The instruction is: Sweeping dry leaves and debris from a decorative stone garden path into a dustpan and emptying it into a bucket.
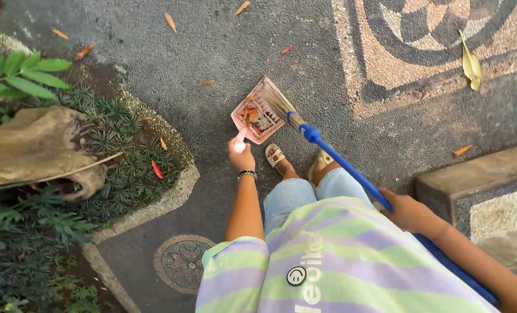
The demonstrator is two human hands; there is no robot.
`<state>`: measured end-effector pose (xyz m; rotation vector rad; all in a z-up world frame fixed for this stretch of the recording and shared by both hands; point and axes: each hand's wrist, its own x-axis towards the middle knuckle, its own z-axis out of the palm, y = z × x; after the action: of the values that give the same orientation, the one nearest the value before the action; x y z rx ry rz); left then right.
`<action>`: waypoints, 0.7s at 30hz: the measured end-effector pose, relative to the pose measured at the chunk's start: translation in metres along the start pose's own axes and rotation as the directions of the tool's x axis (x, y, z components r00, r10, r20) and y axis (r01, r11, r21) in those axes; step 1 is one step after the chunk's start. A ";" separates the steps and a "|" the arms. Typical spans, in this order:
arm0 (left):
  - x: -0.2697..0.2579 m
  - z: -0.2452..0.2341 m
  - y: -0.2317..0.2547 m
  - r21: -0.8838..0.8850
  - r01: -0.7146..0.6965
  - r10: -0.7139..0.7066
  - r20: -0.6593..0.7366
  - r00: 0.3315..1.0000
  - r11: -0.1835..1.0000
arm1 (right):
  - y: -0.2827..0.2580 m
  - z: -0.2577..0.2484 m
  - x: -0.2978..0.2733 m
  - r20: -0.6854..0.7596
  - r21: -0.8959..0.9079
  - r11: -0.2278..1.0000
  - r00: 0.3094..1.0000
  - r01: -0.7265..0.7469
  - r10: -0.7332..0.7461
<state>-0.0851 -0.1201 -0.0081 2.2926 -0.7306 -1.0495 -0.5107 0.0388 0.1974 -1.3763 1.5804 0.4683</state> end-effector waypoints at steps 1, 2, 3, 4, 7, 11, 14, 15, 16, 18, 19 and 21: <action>0.003 -0.002 -0.005 -0.003 0.009 -0.009 -0.007 1.000 1.000 | -0.001 -0.014 -0.001 0.007 -0.009 1.000 1.000 0.004 -0.004; 0.006 -0.003 -0.010 -0.018 -0.035 0.035 -0.040 0.999 0.999 | 0.000 -0.029 -0.002 0.042 -0.076 0.993 0.994 -0.095 0.098; 0.010 -0.002 -0.014 -0.031 -0.082 0.080 -0.070 0.994 0.996 | -0.001 -0.044 -0.004 0.066 -0.144 0.971 0.977 -0.193 0.204; 0.010 -0.003 -0.019 -0.034 -0.075 0.072 -0.074 0.995 0.997 | 0.012 -0.052 0.009 0.069 -0.152 0.970 0.977 -0.191 0.203; 0.015 -0.004 -0.020 -0.212 -0.123 0.102 -0.110 0.989 0.969 | 0.037 -0.088 0.062 -0.089 -0.135 0.982 0.988 -0.134 0.122; 0.005 -0.002 -0.012 -0.113 -0.025 0.005 -0.171 0.985 0.993 | 0.033 -0.119 0.140 -0.134 -0.166 0.958 0.968 -0.234 0.213; 0.022 0.026 -0.018 -0.163 -0.087 0.047 -0.234 0.971 0.983 | 0.016 -0.126 0.163 -0.128 -0.267 0.938 0.973 -0.222 0.193; 0.020 0.034 -0.028 -0.214 -0.169 0.111 -0.261 0.959 0.962 | 0.014 -0.119 0.151 -0.112 -0.299 0.936 0.981 -0.186 0.159; 0.016 0.034 -0.013 -0.213 -0.161 0.101 -0.269 0.958 0.964 | 0.012 -0.129 0.141 -0.104 -0.307 0.935 0.983 -0.178 0.153; 0.002 0.038 0.012 -0.224 -0.093 0.031 -0.265 0.964 0.970 | 0.010 -0.147 0.111 0.064 -0.291 0.956 0.996 -0.036 0.057; 0.004 0.040 0.027 -0.234 -0.089 0.024 -0.270 0.963 0.968 | 0.020 -0.161 0.112 0.062 -0.302 0.953 0.997 -0.034 0.055; 0.004 0.039 0.055 -0.216 0.139 -0.197 -0.278 0.940 0.966 | 0.041 -0.184 0.108 0.003 -0.102 0.902 0.907 0.420 -0.422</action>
<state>-0.1282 -0.1709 0.0024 2.3009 -0.3004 -0.7814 -0.6122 -0.1532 0.1825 -1.7499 1.2346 0.2712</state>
